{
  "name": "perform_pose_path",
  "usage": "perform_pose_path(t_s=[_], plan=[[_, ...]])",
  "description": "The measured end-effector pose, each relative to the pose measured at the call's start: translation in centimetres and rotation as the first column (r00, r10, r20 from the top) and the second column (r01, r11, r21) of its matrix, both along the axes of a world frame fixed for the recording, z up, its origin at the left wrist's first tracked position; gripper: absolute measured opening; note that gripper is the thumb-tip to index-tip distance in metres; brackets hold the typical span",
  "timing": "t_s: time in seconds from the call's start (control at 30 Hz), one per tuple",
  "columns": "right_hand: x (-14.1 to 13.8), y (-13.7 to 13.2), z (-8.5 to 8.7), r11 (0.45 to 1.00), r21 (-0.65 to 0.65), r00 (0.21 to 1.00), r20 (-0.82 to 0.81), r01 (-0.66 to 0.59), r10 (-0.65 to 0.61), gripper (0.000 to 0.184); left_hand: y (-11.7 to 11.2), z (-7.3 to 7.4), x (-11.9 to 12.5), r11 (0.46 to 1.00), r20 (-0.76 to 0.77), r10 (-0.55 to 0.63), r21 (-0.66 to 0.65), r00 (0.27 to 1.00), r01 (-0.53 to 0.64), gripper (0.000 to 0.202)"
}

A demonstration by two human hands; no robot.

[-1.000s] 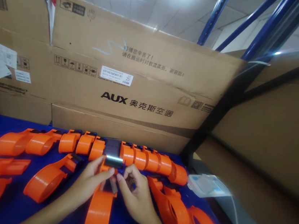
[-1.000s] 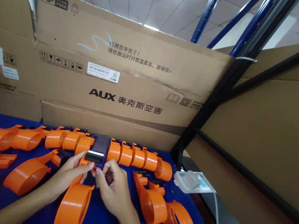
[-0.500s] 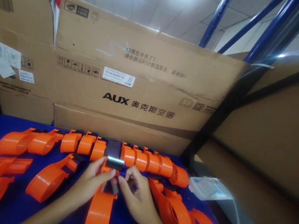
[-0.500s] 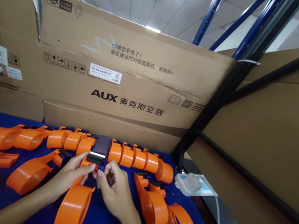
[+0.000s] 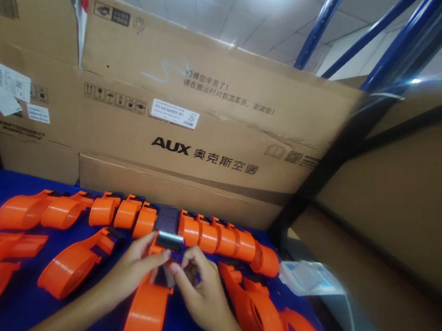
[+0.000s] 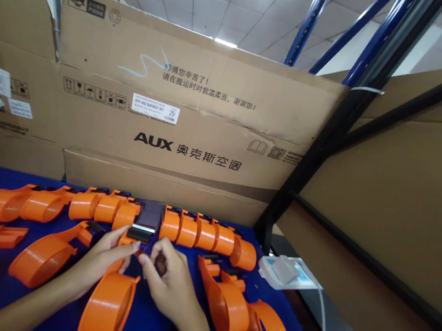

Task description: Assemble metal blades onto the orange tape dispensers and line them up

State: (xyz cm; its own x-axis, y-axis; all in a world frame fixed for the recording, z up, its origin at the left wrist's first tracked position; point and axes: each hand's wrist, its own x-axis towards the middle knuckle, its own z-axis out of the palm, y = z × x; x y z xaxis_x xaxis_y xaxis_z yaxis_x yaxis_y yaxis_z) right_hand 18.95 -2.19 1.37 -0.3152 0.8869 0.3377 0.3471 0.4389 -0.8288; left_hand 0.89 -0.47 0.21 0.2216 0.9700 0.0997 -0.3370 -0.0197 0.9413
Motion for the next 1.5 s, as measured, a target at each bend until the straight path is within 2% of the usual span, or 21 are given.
perform_pose_path(t_s=[0.13, 0.23, 0.33, 0.4, 0.5, 0.6, 0.73, 0.93, 1.13, 1.27, 1.37, 1.43, 1.5], plan=[[0.2, 0.1, -0.4, 0.997, 0.063, 0.988, -0.148, 0.054, -0.045, 0.024, -0.1, 0.0, -0.1, 0.997, 0.022, -0.056, -0.044, 0.998, 0.057, 0.034], [0.0, 0.2, -0.3, 0.992, 0.054, 0.951, -0.295, 0.111, -0.091, 0.027, -0.3, 0.2, 0.1, 0.990, 0.048, -0.111, -0.081, 0.993, 0.115, 0.049], [-0.4, 0.0, 0.1, 0.998, -0.044, 0.935, -0.350, 0.049, -0.061, 0.037, -0.6, 0.5, 0.2, 0.980, 0.086, -0.169, -0.090, 0.982, 0.177, 0.072], [-0.4, -0.2, 0.4, 0.993, -0.112, 0.927, -0.376, -0.035, -0.010, 0.041, -0.9, 0.6, 0.2, 0.966, 0.113, -0.225, -0.103, 0.968, 0.237, 0.079], [-0.2, -0.4, 0.7, 0.976, -0.164, 0.911, -0.407, -0.143, 0.065, 0.043, -1.3, 0.9, 0.0, 0.946, 0.132, -0.282, -0.125, 0.950, 0.298, 0.076], [0.2, -0.2, 0.7, 0.967, -0.172, 0.900, -0.424, -0.191, 0.102, 0.043, -1.7, 1.3, -0.1, 0.947, 0.097, -0.304, -0.080, 0.948, 0.312, 0.069], [0.3, 0.6, 0.0, 0.983, -0.132, 0.898, -0.437, -0.125, 0.055, 0.043, -2.0, 1.5, 0.0, 0.943, 0.098, -0.326, -0.029, 0.940, 0.331, 0.065], [-0.6, 0.8, -0.7, 0.982, -0.134, 0.901, -0.429, -0.132, 0.062, 0.040, -1.3, 0.3, 0.4, 0.963, 0.106, -0.258, -0.050, 0.960, 0.264, 0.053], [-1.4, 0.4, -0.7, 0.990, -0.111, 0.890, -0.456, -0.085, 0.026, 0.029, -1.0, 0.2, 0.2, 0.977, 0.065, -0.199, -0.063, 0.978, 0.203, 0.059], [-1.3, 0.7, -1.0, 0.995, -0.094, 0.919, -0.394, -0.015, -0.024, 0.031, -0.5, 0.5, -0.4, 0.986, 0.149, -0.092, -0.122, 0.985, 0.111, 0.062], [-1.1, 0.7, -0.9, 0.999, -0.014, 0.983, -0.178, 0.050, -0.052, 0.027, 0.2, 1.2, -1.6, 0.976, 0.312, 0.044, -0.217, 0.949, 0.026, 0.051], [-1.2, 0.3, -0.6, 0.997, 0.064, 0.997, 0.070, -0.033, 0.029, 0.024, 0.7, 2.0, -2.6, 0.970, 0.426, 0.100, -0.244, 0.899, 0.008, 0.047], [-1.5, -0.3, -0.4, 0.976, 0.117, 0.938, 0.319, -0.184, 0.139, 0.033, 1.1, 2.8, -3.3, 0.972, 0.526, 0.136, -0.236, 0.839, -0.009, 0.044]])
